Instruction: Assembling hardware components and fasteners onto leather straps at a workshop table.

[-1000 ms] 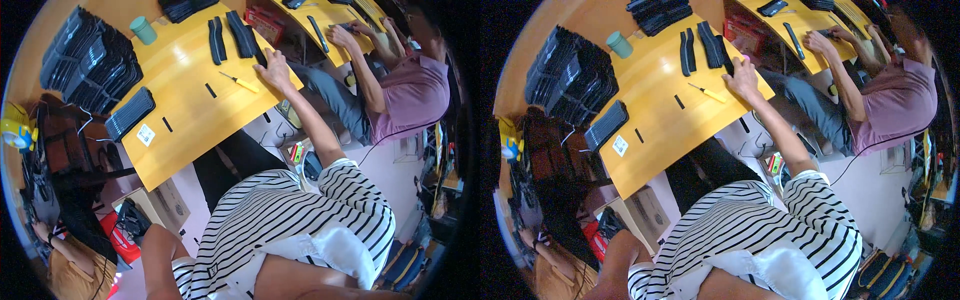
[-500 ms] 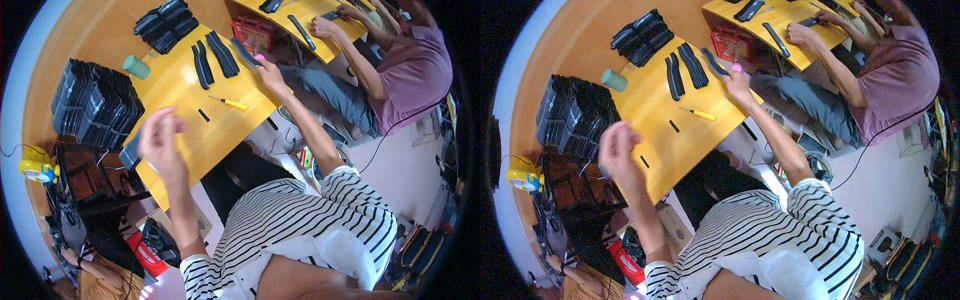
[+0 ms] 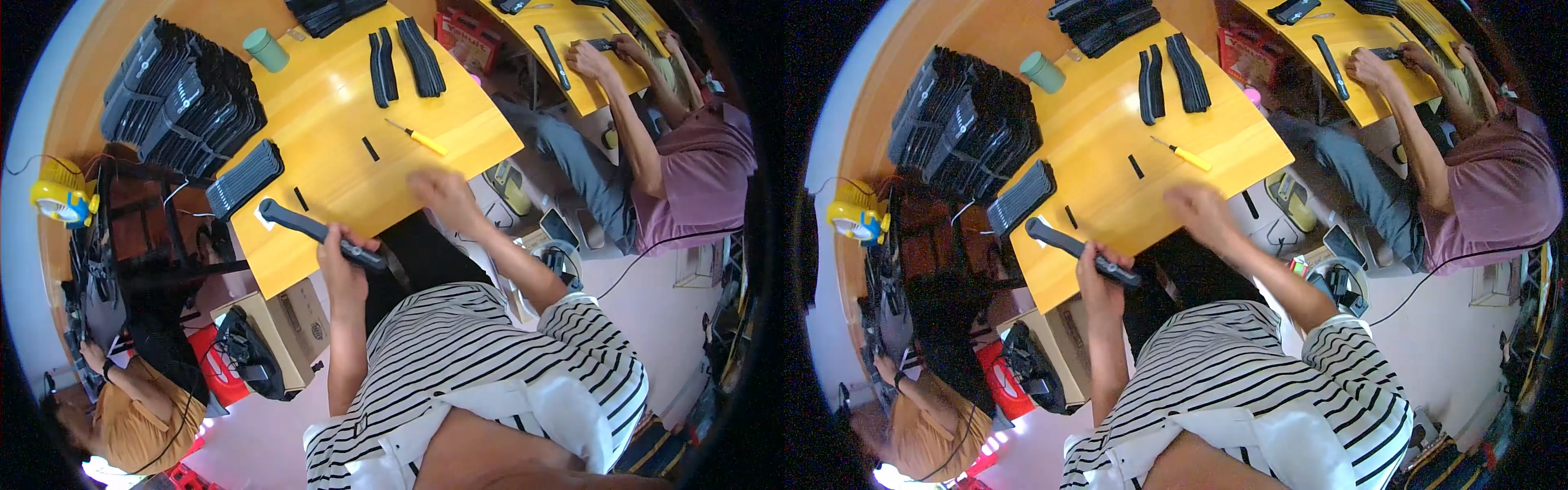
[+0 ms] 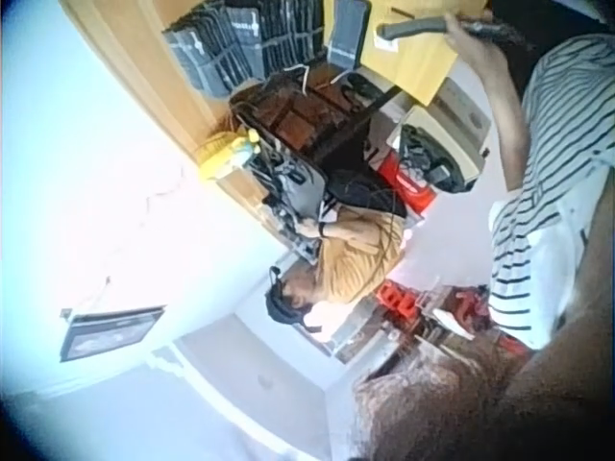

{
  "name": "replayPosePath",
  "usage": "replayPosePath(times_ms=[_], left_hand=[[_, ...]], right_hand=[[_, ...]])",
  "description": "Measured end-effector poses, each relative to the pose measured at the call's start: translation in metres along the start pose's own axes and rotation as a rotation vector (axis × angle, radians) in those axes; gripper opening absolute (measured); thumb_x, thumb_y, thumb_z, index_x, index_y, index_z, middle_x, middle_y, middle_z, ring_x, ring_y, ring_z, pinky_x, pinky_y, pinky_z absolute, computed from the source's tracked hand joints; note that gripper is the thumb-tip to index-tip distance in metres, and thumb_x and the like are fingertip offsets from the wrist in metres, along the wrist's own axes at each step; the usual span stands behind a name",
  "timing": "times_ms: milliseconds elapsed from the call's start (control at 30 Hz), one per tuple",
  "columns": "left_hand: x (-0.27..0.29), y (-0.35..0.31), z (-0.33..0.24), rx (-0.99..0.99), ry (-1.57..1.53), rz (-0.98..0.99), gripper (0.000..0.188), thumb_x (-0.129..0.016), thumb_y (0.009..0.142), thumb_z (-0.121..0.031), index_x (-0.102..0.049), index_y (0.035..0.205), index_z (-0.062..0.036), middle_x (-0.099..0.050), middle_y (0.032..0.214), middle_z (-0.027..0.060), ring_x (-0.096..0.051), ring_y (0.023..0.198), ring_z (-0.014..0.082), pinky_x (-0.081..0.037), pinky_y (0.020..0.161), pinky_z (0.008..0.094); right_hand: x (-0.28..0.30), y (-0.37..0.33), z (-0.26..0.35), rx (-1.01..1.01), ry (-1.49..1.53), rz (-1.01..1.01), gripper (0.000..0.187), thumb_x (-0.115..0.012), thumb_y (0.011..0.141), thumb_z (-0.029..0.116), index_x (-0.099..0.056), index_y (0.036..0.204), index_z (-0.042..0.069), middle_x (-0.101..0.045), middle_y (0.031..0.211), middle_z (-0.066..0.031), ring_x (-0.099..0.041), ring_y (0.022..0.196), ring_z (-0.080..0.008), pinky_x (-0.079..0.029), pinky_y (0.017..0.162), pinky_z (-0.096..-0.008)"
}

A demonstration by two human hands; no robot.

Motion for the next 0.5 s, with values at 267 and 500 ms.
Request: replayPosePath(times_ms=[267,500], left_hand=[[0.001,-0.012,-0.014,0.169,-0.547,0.437,0.026,-0.043,0.090,-0.018,-0.047,0.106,0.0011,-0.037,0.073,0.0039,-0.039,0.066,0.0137,-0.036,0.063,0.0270],[0.010,-0.014,-0.021,0.052,-0.509,0.344,0.032,-0.046,0.089,-0.009,-0.040,0.119,0.0033,-0.050,0.092,0.0093,-0.051,0.093,0.0215,-0.040,0.093,0.0381]], right_hand=[[-0.005,0.075,-0.043,0.297,-0.762,-0.197,0.021,-0.055,0.080,0.016,-0.056,0.096,0.004,-0.049,0.089,-0.0170,-0.053,0.080,-0.0341,-0.044,0.072,-0.0431],[0.001,0.026,-0.012,-0.237,0.482,0.098,0.016,-0.045,0.089,0.014,-0.055,0.090,0.002,-0.048,0.070,-0.0024,-0.049,0.055,-0.0082,-0.040,0.044,-0.0221]])
Point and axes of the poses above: each hand's wrist, its own y-axis towards the middle knuckle, its own x-axis out of the back of the hand, z = x × y, the point moved 3 cm from there along y, towards the middle knuckle
